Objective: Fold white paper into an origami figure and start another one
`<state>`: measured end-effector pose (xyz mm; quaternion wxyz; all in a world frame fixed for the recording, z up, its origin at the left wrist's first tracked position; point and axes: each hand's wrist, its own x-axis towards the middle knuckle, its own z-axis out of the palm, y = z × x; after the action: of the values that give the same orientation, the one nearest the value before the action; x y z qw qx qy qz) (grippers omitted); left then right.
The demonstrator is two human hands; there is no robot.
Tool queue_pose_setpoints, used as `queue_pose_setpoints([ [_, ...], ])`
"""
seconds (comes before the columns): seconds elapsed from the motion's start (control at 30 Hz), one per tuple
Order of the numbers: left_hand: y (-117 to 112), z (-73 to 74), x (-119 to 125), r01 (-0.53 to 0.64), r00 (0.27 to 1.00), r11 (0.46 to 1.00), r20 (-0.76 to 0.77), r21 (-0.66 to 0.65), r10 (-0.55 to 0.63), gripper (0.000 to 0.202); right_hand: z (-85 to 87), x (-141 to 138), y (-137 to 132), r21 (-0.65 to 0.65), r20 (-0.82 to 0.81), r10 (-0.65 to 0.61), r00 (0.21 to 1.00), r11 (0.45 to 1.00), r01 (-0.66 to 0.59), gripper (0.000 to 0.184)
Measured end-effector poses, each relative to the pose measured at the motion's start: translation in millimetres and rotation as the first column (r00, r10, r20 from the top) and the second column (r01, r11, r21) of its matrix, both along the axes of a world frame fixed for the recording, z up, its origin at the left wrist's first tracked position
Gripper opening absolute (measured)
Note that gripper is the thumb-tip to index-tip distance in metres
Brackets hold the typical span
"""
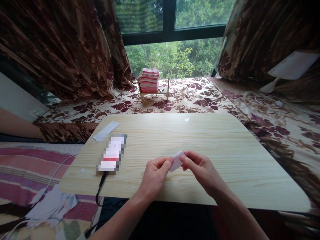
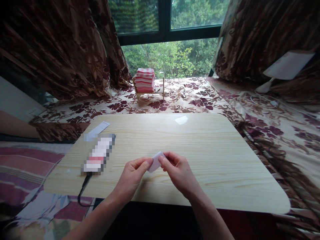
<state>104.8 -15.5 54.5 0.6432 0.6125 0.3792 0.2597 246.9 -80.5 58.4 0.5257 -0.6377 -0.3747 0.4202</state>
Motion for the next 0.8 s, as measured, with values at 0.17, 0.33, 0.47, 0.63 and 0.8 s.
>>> queue_pose_setpoints([
  [0.17, -0.5, 7.0, -1.9, 0.042, 0.998, 0.964, -0.06, 0.264, -0.028, 0.024, -3.6, -0.3, -0.7, 0.006, -0.013, -0.007, 1.0, 1.0, 0.007, 0.031],
  [0.33, -0.1, 7.6, -3.0, 0.121, 0.989, 0.851, -0.134, 0.511, -0.06, 0.024, -5.6, 1.6, -2.9, -0.015, 0.075, 0.067, 0.995, 0.998, -0.067, 0.023],
  [0.47, 2.2, 5.3, -5.1, 0.203, 0.968, 0.742, -0.247, 0.639, -0.051, 0.024, -4.3, 3.9, -3.8, 0.012, 0.172, 0.09, 0.981, 0.996, -0.093, 0.018],
  [0.63, 0.8, 6.9, -2.0, 0.206, 0.958, 0.707, -0.287, 0.677, -0.005, 0.02, -0.2, -1.2, -2.9, 0.097, 0.321, 0.124, 0.939, 0.982, -0.162, 0.017],
  [0.8, 8.6, 6.7, -7.6, 0.146, 0.98, 0.819, -0.192, 0.554, -0.045, 0.019, -7.3, 3.4, -6.8, 0.131, 0.391, 0.065, 0.918, 0.983, -0.125, 0.018],
])
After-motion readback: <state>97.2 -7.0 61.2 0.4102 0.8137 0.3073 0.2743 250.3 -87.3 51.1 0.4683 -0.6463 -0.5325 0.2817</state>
